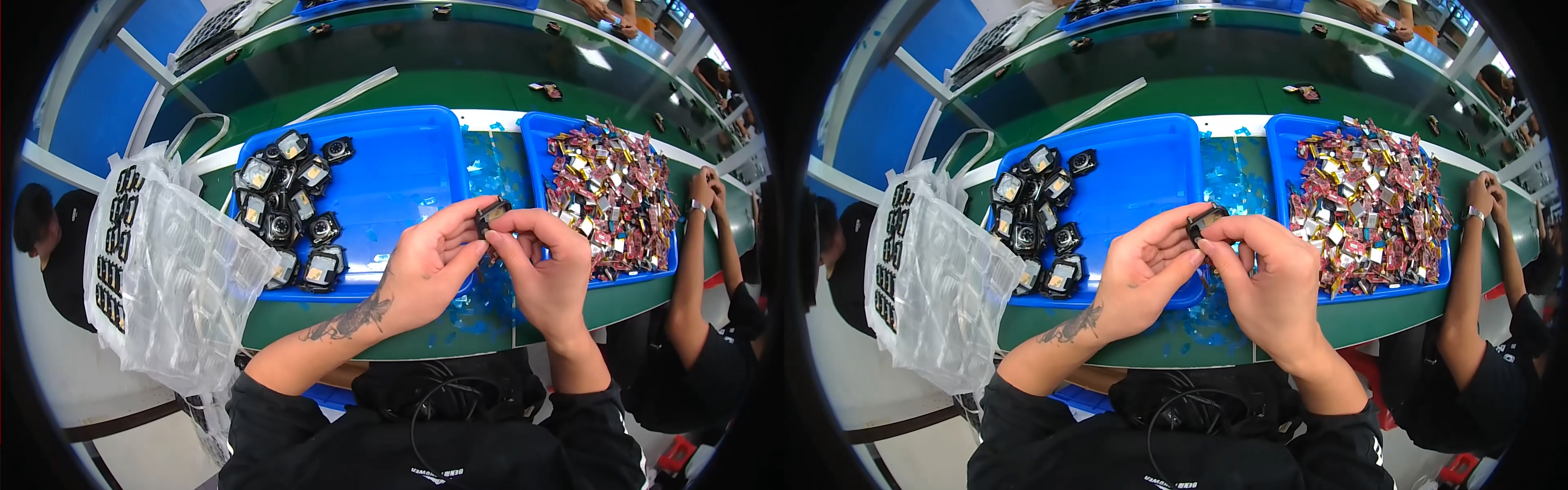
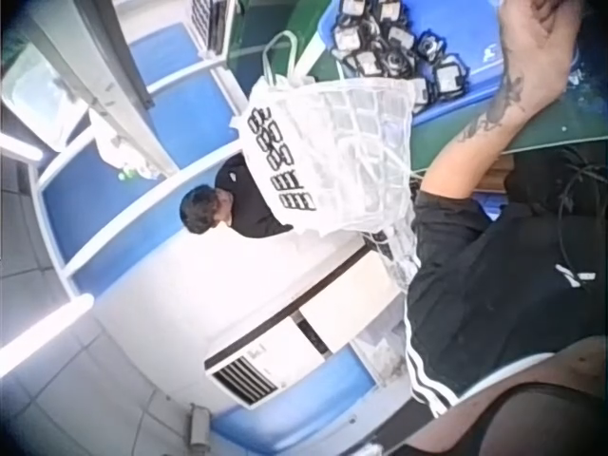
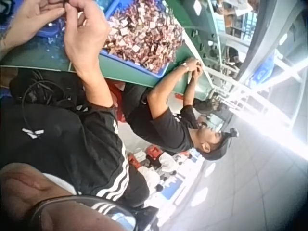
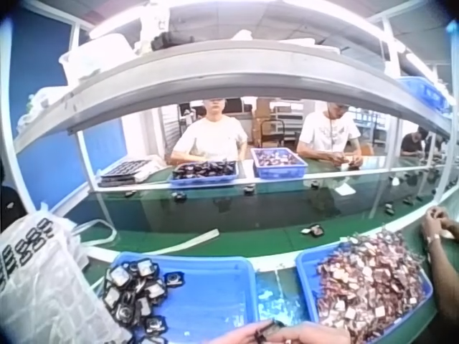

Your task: Applying adhesive stickers to small electronic components for assembly.

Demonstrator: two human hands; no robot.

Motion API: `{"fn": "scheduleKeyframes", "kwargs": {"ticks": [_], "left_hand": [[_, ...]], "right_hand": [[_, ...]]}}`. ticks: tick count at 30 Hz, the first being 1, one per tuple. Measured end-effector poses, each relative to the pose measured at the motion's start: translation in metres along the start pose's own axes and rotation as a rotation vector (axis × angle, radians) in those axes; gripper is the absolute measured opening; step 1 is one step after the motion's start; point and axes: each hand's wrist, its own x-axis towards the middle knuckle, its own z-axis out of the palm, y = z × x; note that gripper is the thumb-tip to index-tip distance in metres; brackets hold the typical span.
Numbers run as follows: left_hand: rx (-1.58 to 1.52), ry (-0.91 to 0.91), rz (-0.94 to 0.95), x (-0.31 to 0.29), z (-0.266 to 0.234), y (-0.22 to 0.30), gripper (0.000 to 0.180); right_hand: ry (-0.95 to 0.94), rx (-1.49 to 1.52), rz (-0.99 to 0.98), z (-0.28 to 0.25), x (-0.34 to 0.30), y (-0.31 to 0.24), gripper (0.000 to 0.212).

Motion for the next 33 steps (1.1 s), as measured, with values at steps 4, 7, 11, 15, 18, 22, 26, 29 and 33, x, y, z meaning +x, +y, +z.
{"fn": "scheduleKeyframes", "kwargs": {"ticks": [4, 7, 11, 15, 18, 22, 26, 29, 33], "left_hand": [[0.013, 0.004, 0.04, 0.0, -0.001, -0.003, 0.046], [0.027, 0.017, 0.049, -0.001, 0.0, -0.006, 0.046], [0.066, 0.013, 0.083, -0.002, 0.002, -0.009, 0.043], [0.072, -0.057, 0.031, -0.004, 0.003, 0.0, 0.044], [0.094, -0.067, 0.069, -0.001, -0.002, -0.007, 0.044], [-0.167, 0.081, 0.096, -0.001, 0.008, 0.004, 0.04], [-0.073, 0.061, 0.19, 0.001, -0.001, -0.003, 0.034], [0.605, -0.068, 0.286, -0.001, -0.007, 0.011, 0.03], [0.815, -0.031, 0.538, 0.0, -0.01, 0.007, 0.031]], "right_hand": [[0.009, 0.033, -0.004, 0.003, 0.001, 0.002, 0.01], [-0.015, 0.031, 0.028, 0.003, 0.003, 0.005, 0.011], [0.005, 0.007, 0.005, 0.003, 0.005, 0.006, 0.009], [0.016, -0.079, -0.057, -0.004, 0.006, 0.002, 0.021], [0.027, -0.031, -0.031, -0.003, 0.008, 0.009, 0.031], [0.026, 0.32, 0.127, -0.004, -0.002, 0.019, 0.027], [-0.066, 0.511, 0.232, -0.009, -0.016, 0.015, 0.023], [-0.074, 0.541, 0.202, -0.012, -0.017, 0.019, 0.018], [-0.152, 0.566, 0.194, -0.016, -0.019, 0.014, 0.014]]}}
